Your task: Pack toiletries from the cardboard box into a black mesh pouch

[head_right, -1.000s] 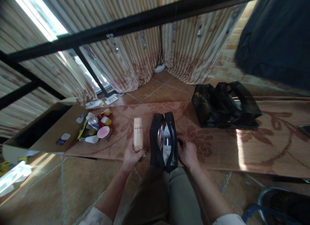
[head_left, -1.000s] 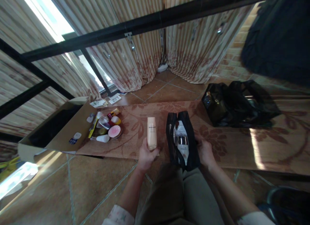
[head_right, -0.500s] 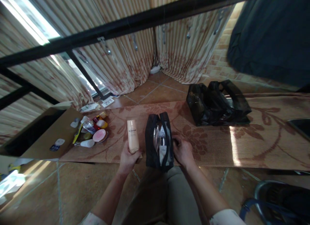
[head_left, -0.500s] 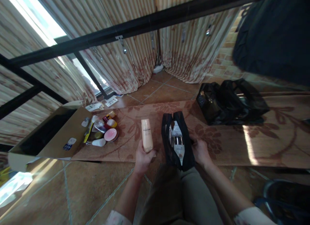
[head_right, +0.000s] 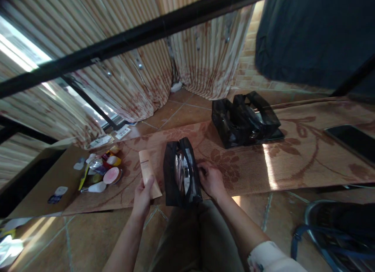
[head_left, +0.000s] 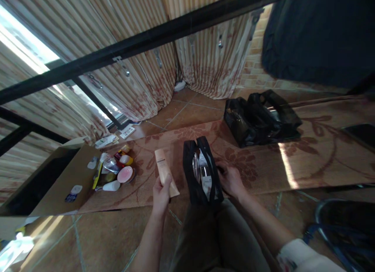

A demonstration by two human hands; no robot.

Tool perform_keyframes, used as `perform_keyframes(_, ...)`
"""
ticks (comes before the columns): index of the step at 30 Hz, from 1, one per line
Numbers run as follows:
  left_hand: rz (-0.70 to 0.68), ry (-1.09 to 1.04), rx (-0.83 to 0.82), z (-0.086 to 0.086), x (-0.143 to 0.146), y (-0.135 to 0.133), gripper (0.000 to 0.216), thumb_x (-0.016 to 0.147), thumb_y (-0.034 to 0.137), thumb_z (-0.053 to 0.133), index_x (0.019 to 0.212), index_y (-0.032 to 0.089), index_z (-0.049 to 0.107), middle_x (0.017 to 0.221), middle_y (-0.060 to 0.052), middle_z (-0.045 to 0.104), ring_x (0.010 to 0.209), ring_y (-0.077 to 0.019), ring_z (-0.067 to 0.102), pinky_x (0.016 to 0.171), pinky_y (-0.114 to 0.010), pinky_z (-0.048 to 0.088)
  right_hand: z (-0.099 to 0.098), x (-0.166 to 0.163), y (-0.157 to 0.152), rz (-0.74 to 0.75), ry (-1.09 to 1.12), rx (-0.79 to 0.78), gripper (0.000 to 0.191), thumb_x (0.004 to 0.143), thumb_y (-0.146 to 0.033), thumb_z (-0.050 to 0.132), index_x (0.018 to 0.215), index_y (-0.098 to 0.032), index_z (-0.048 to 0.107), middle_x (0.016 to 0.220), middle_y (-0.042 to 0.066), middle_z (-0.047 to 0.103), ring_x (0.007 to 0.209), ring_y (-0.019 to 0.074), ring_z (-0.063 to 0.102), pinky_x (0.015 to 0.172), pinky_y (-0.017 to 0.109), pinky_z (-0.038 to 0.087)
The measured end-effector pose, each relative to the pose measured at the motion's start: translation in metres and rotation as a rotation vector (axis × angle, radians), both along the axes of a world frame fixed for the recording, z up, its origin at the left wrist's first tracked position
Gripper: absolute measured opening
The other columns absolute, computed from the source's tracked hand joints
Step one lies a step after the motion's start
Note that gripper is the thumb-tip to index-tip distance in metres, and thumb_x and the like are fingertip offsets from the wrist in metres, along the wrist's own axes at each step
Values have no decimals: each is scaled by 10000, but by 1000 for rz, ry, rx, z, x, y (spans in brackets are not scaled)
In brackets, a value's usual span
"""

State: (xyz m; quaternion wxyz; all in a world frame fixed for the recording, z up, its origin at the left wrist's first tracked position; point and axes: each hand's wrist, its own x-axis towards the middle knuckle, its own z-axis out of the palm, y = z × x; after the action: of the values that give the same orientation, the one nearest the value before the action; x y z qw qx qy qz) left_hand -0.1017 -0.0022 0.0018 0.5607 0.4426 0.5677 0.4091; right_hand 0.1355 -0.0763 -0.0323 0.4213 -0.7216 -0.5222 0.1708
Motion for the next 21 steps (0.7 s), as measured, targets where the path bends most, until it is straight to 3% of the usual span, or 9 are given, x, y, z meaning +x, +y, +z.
perform_keyframes(4, 71, -175, -167, 14, -2, -4, 418, 676, 476, 688, 879, 124, 589, 666, -35, 631, 552, -145, 607, 523, -250, 496, -1, 0, 1, -2, -1, 20, 218, 815, -183, 451, 903, -213, 648, 889, 33, 652, 801, 167, 618, 725, 265, 449)
perform_keyframes(9, 43, -137, -179, 14, -13, -11, 399, 689, 439, 677, 899, 107, 608, 669, -49, 643, 576, -163, 621, 518, -250, 491, -1, 1, 0, -3, -7, 26, 224, 812, -185, 451, 915, -211, 647, 917, 41, 659, 818, 175, 622, 733, 275, 452)
perform_keyframes(16, -50, 353, 112, 5, -38, 14, 377, 683, 448, 654, 870, 121, 651, 719, -41, 653, 633, -164, 592, 538, -226, 424, -5, 2, -4, 33, 40, 15, 248, 847, -287, 435, 929, -199, 651, 947, 60, 673, 845, 196, 635, 749, 303, 466)
perform_keyframes(21, 47, 634, 206, 12, -59, 32, 315, 751, 384, 577, 933, 141, 659, 844, -83, 685, 789, -217, 626, 672, -281, 458, -4, 2, -5, 28, 16, -10, 301, 846, -356, 427, 945, -195, 661, 982, 80, 687, 870, 224, 648, 751, 330, 479)
